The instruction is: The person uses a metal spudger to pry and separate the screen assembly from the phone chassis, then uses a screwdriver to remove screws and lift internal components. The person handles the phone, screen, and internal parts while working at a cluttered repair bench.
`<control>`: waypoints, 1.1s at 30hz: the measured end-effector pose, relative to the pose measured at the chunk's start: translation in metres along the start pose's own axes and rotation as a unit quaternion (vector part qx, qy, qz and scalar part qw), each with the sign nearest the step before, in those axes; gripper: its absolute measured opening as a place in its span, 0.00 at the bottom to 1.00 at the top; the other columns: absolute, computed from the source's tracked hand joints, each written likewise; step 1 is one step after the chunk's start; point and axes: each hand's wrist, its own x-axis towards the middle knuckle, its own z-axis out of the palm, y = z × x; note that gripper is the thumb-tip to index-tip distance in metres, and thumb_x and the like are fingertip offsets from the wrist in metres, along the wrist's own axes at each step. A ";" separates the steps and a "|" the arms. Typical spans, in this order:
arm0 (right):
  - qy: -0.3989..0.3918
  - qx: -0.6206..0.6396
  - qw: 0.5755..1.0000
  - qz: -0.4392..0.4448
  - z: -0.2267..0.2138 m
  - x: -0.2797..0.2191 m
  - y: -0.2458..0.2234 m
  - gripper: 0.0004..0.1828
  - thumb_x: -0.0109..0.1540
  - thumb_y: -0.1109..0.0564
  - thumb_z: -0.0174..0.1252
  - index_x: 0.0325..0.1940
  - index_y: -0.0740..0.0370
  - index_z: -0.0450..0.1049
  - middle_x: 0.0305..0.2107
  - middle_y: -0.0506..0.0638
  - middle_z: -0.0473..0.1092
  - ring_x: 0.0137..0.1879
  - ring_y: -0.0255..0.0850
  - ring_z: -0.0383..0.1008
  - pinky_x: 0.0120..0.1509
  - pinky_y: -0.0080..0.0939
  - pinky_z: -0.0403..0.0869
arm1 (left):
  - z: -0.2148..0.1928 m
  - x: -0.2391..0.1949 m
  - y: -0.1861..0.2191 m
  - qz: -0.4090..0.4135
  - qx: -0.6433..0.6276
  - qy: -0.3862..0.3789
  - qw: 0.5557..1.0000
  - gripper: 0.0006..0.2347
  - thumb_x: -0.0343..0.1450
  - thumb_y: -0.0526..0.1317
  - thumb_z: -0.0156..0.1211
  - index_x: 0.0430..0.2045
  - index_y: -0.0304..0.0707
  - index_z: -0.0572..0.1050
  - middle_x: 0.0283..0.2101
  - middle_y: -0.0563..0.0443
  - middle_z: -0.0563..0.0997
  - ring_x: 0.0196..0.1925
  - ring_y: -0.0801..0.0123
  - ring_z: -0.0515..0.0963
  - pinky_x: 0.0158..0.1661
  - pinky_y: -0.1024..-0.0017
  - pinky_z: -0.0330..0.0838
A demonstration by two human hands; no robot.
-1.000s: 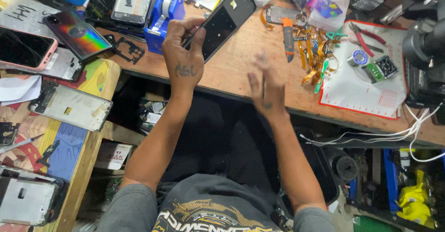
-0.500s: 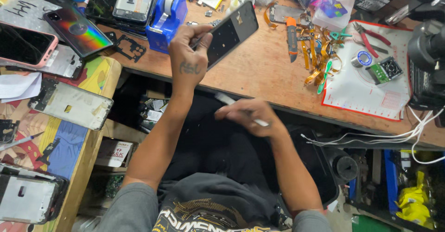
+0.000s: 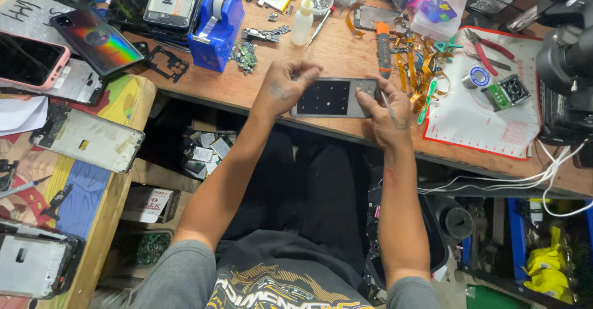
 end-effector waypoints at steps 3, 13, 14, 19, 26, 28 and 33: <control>0.041 0.073 0.994 -0.076 -0.004 -0.004 0.005 0.20 0.62 0.67 0.67 0.56 0.65 0.70 0.43 0.50 0.76 0.49 0.36 0.78 0.59 0.35 0.78 | -0.005 -0.004 -0.004 0.054 -0.036 0.115 0.991 0.11 0.74 0.40 0.61 0.45 0.30 0.81 0.33 0.50 0.84 0.33 0.77 0.79 0.36 0.77 0.74; 0.101 -0.210 0.945 -0.232 0.014 -0.039 0.000 0.13 0.67 0.66 0.65 0.48 0.63 0.66 0.42 0.56 0.77 0.50 0.40 0.78 0.55 0.40 0.75 | 0.004 -0.049 -0.005 -0.058 -0.132 0.146 0.979 0.13 0.77 0.41 0.53 0.46 0.28 0.79 0.38 0.46 0.83 0.37 0.73 0.80 0.36 0.74 0.75; 0.086 -0.208 0.932 -0.283 0.021 -0.045 -0.003 0.12 0.68 0.66 0.64 0.47 0.62 0.66 0.45 0.56 0.78 0.55 0.42 0.82 0.61 0.42 0.78 | 0.008 -0.057 -0.002 -0.022 -0.163 0.090 0.982 0.14 0.79 0.41 0.50 0.50 0.29 0.77 0.41 0.48 0.84 0.41 0.74 0.82 0.41 0.77 0.76; 0.018 -0.371 0.834 -0.409 0.053 -0.074 -0.021 0.10 0.64 0.68 0.60 0.44 0.59 0.69 0.49 0.54 0.77 0.64 0.54 0.76 0.72 0.56 0.72 | 0.027 -0.085 0.013 0.031 -0.283 -0.027 0.958 0.16 0.75 0.31 0.57 0.56 0.24 0.66 0.47 0.45 0.81 0.48 0.73 0.82 0.46 0.77 0.80; -0.032 -0.419 0.821 -0.386 0.078 -0.091 -0.044 0.23 0.53 0.56 0.76 0.46 0.60 0.71 0.56 0.60 0.74 0.65 0.59 0.71 0.69 0.55 0.68 | 0.012 -0.092 0.020 0.007 -0.250 0.095 0.964 0.14 0.71 0.25 0.53 0.52 0.22 0.68 0.43 0.44 0.82 0.40 0.74 0.82 0.38 0.78 0.78; -0.050 -0.338 0.882 -0.325 0.090 -0.090 -0.045 0.28 0.52 0.53 0.77 0.48 0.62 0.69 0.60 0.62 0.70 0.66 0.58 0.72 0.67 0.52 0.72 | -0.001 -0.094 0.022 0.021 -0.240 0.134 0.961 0.14 0.71 0.25 0.53 0.52 0.22 0.68 0.42 0.45 0.82 0.39 0.75 0.82 0.37 0.78 0.77; -0.070 -0.356 0.894 -0.262 0.131 -0.074 -0.044 0.29 0.51 0.52 0.80 0.47 0.64 0.71 0.61 0.65 0.71 0.64 0.56 0.76 0.63 0.48 0.76 | -0.026 -0.108 0.020 0.077 -0.163 0.227 0.957 0.13 0.71 0.25 0.55 0.50 0.22 0.69 0.41 0.45 0.81 0.41 0.75 0.81 0.42 0.76 0.76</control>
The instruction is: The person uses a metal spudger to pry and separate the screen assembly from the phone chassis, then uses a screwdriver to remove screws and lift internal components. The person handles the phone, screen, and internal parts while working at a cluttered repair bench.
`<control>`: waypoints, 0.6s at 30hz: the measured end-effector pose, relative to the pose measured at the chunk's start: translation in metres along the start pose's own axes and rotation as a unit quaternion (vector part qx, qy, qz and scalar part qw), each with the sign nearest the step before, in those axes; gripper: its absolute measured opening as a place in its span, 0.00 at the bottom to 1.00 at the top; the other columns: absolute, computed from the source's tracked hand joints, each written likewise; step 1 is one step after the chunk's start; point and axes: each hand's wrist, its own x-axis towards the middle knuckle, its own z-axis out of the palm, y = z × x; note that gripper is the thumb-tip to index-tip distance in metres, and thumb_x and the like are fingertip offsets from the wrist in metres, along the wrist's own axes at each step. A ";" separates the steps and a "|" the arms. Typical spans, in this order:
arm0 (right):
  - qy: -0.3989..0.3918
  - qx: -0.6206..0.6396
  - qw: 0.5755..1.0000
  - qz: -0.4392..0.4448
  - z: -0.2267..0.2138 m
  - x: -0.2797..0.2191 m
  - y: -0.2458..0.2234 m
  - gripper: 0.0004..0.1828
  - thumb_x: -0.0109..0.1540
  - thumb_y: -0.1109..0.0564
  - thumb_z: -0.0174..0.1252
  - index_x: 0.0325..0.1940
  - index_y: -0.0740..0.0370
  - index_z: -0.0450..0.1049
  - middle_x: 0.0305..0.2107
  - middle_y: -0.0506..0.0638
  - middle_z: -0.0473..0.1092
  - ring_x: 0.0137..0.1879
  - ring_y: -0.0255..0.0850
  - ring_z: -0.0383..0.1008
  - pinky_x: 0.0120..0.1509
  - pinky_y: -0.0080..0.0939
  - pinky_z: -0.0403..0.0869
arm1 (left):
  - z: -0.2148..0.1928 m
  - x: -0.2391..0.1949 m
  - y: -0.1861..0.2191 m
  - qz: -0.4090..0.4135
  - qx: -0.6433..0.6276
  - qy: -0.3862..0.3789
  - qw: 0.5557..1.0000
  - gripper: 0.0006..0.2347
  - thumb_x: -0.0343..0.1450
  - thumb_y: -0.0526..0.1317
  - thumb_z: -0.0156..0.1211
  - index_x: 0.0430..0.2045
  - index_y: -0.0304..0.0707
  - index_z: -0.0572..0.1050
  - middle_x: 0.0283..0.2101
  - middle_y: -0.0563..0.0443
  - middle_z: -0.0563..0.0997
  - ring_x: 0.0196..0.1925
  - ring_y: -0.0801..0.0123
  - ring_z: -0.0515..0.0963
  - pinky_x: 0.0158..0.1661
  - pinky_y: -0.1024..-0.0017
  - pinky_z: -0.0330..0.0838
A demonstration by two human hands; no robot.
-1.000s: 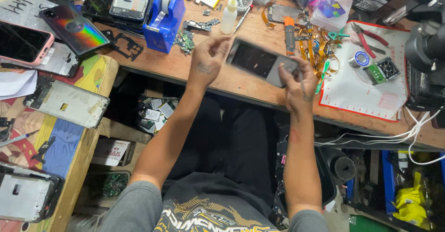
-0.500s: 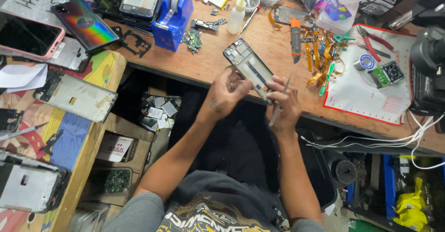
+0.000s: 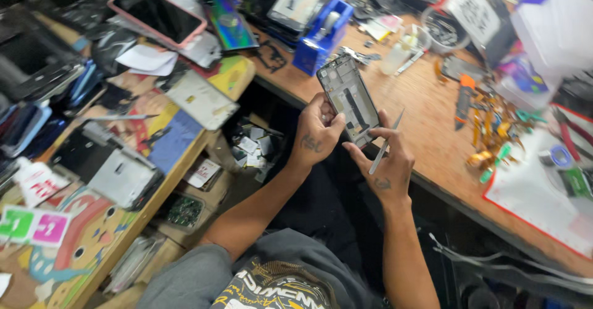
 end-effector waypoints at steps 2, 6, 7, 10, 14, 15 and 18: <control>-0.011 -0.007 1.000 -0.012 0.012 0.014 -0.010 0.28 0.51 0.53 0.80 0.46 0.64 0.71 0.61 0.65 0.72 0.63 0.55 0.77 0.64 0.48 0.75 | -0.016 0.002 -0.003 0.006 -0.017 0.018 1.000 0.12 0.73 0.27 0.55 0.50 0.23 0.69 0.40 0.47 0.80 0.39 0.75 0.79 0.40 0.74 0.76; -0.016 0.107 0.994 -0.014 0.033 0.042 -0.047 0.26 0.56 0.55 0.77 0.46 0.64 0.68 0.62 0.63 0.72 0.64 0.50 0.77 0.67 0.46 0.74 | -0.046 0.011 -0.022 0.049 -0.234 0.042 0.970 0.13 0.77 0.37 0.50 0.55 0.29 0.70 0.40 0.49 0.82 0.39 0.73 0.80 0.43 0.74 0.75; -0.024 0.135 0.990 -0.030 0.038 0.046 -0.060 0.26 0.56 0.55 0.77 0.47 0.65 0.68 0.61 0.63 0.72 0.64 0.50 0.77 0.67 0.46 0.74 | -0.052 0.011 -0.029 0.106 -0.172 0.059 0.978 0.13 0.78 0.38 0.49 0.54 0.30 0.70 0.42 0.50 0.81 0.42 0.74 0.80 0.45 0.73 0.75; -0.076 0.180 0.977 -0.079 0.059 0.048 -0.104 0.29 0.54 0.53 0.78 0.46 0.66 0.67 0.56 0.62 0.71 0.59 0.50 0.76 0.60 0.45 0.75 | -0.057 0.008 -0.050 0.187 -0.041 0.103 0.976 0.12 0.79 0.39 0.47 0.52 0.30 0.72 0.45 0.51 0.80 0.46 0.75 0.79 0.48 0.73 0.76; -0.128 0.149 0.954 -0.228 0.099 0.030 -0.163 0.34 0.47 0.48 0.80 0.44 0.65 0.67 0.49 0.60 0.71 0.52 0.55 0.74 0.55 0.51 0.73 | -0.044 0.005 -0.067 0.073 -0.043 0.144 0.986 0.10 0.79 0.38 0.51 0.48 0.29 0.74 0.40 0.49 0.81 0.41 0.75 0.81 0.45 0.74 0.78; -0.181 0.177 0.943 -0.214 0.108 0.024 -0.176 0.35 0.49 0.46 0.80 0.45 0.66 0.66 0.49 0.61 0.70 0.50 0.54 0.75 0.53 0.49 0.74 | -0.045 0.004 -0.067 0.042 -0.046 0.153 0.986 0.10 0.79 0.38 0.52 0.47 0.29 0.75 0.38 0.48 0.81 0.39 0.75 0.81 0.44 0.75 0.78; -0.202 0.235 0.922 -0.232 0.139 0.009 -0.210 0.35 0.51 0.46 0.78 0.47 0.67 0.66 0.47 0.62 0.68 0.50 0.55 0.72 0.52 0.48 0.74 | -0.054 -0.001 -0.061 0.001 0.031 0.154 0.988 0.09 0.76 0.33 0.50 0.42 0.28 0.78 0.33 0.48 0.83 0.34 0.76 0.81 0.39 0.77 0.77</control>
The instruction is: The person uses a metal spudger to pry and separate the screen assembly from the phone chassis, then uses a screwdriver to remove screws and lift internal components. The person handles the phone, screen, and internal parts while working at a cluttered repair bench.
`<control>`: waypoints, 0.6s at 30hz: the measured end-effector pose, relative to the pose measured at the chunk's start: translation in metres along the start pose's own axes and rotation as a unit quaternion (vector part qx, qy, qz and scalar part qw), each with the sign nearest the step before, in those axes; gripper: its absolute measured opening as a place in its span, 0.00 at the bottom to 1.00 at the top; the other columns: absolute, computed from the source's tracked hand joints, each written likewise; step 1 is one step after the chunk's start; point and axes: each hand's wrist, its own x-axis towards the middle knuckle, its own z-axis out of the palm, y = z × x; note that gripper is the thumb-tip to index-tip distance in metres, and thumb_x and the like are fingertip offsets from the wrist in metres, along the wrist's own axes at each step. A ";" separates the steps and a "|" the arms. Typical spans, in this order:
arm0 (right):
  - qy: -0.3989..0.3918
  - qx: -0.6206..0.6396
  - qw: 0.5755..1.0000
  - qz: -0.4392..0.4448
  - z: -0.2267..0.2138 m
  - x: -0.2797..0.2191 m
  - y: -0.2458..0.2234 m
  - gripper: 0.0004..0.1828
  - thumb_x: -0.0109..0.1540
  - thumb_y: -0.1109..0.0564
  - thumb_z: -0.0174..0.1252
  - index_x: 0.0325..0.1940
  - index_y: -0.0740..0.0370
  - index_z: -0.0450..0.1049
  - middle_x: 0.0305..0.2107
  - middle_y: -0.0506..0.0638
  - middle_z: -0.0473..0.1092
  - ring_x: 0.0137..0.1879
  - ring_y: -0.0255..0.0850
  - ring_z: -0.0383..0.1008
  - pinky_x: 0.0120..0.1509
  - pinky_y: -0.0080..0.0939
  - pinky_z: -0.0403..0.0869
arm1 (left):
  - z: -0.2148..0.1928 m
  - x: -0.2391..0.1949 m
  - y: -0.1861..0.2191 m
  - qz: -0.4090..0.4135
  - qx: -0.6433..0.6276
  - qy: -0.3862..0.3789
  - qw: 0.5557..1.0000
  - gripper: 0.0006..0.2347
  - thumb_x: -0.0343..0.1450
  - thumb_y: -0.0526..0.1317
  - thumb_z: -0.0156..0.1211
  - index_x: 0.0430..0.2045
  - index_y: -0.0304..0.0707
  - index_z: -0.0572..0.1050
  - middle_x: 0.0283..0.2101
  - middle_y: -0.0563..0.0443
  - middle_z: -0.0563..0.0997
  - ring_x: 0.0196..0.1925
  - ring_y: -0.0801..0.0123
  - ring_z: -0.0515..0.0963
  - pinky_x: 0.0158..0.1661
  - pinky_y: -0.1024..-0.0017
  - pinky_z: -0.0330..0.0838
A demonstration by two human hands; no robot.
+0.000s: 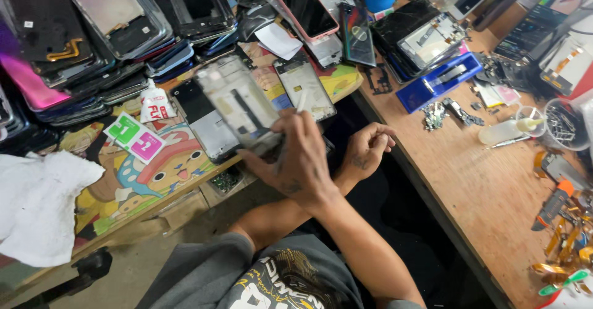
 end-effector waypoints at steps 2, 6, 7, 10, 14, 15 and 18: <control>-0.026 0.002 0.999 -0.018 0.019 0.005 -0.009 0.34 0.52 0.45 0.78 0.46 0.67 0.65 0.46 0.61 0.67 0.51 0.55 0.71 0.54 0.49 0.73 | -0.004 -0.001 0.006 -0.010 -0.001 0.005 1.000 0.08 0.75 0.32 0.49 0.41 0.29 0.78 0.33 0.49 0.82 0.33 0.76 0.80 0.38 0.77 0.76; -0.087 -0.052 0.995 0.005 0.045 0.014 -0.017 0.36 0.48 0.40 0.79 0.40 0.67 0.66 0.37 0.60 0.65 0.46 0.57 0.68 0.50 0.54 0.70 | -0.008 0.000 0.015 -0.008 -0.001 0.015 1.000 0.09 0.75 0.32 0.49 0.41 0.30 0.78 0.33 0.50 0.82 0.33 0.76 0.80 0.38 0.77 0.76; -0.103 -0.060 0.993 0.009 0.044 0.013 -0.015 0.37 0.48 0.39 0.79 0.40 0.67 0.67 0.37 0.60 0.66 0.47 0.57 0.68 0.50 0.54 0.70 | -0.009 0.001 0.017 -0.006 -0.001 0.017 1.000 0.09 0.75 0.32 0.49 0.41 0.30 0.78 0.33 0.50 0.82 0.33 0.76 0.80 0.38 0.77 0.76; -0.087 -0.059 0.994 -0.014 0.030 0.008 -0.003 0.36 0.49 0.39 0.78 0.43 0.65 0.69 0.43 0.61 0.68 0.51 0.57 0.69 0.56 0.55 0.70 | -0.012 0.002 0.029 0.003 0.002 0.013 1.000 0.08 0.75 0.32 0.50 0.41 0.30 0.78 0.33 0.50 0.83 0.33 0.77 0.80 0.38 0.78 0.76; 0.057 -0.051 0.996 -0.041 -0.030 -0.019 0.045 0.23 0.56 0.50 0.75 0.45 0.60 0.70 0.51 0.60 0.74 0.56 0.53 0.75 0.61 0.50 0.73 | -0.025 -0.012 0.049 -0.067 -0.217 -0.058 0.972 0.11 0.71 0.35 0.49 0.43 0.35 0.78 0.37 0.55 0.82 0.41 0.80 0.80 0.46 0.81 0.74; 0.095 -0.014 0.995 0.007 -0.051 -0.029 0.061 0.15 0.61 0.56 0.69 0.45 0.61 0.70 0.53 0.61 0.74 0.53 0.49 0.78 0.60 0.46 0.76 | -0.025 -0.016 0.056 -0.109 -0.325 -0.088 0.935 0.13 0.70 0.37 0.47 0.44 0.39 0.77 0.40 0.57 0.82 0.45 0.81 0.80 0.51 0.82 0.74; 0.193 -0.041 0.978 0.069 -0.123 -0.068 0.100 0.09 0.69 0.65 0.61 0.48 0.66 0.66 0.53 0.63 0.74 0.56 0.49 0.78 0.65 0.45 0.74 | 0.005 -0.002 0.077 -0.023 0.007 -0.023 0.999 0.09 0.74 0.38 0.56 0.40 0.30 0.79 0.35 0.50 0.82 0.38 0.71 0.78 0.43 0.71 0.73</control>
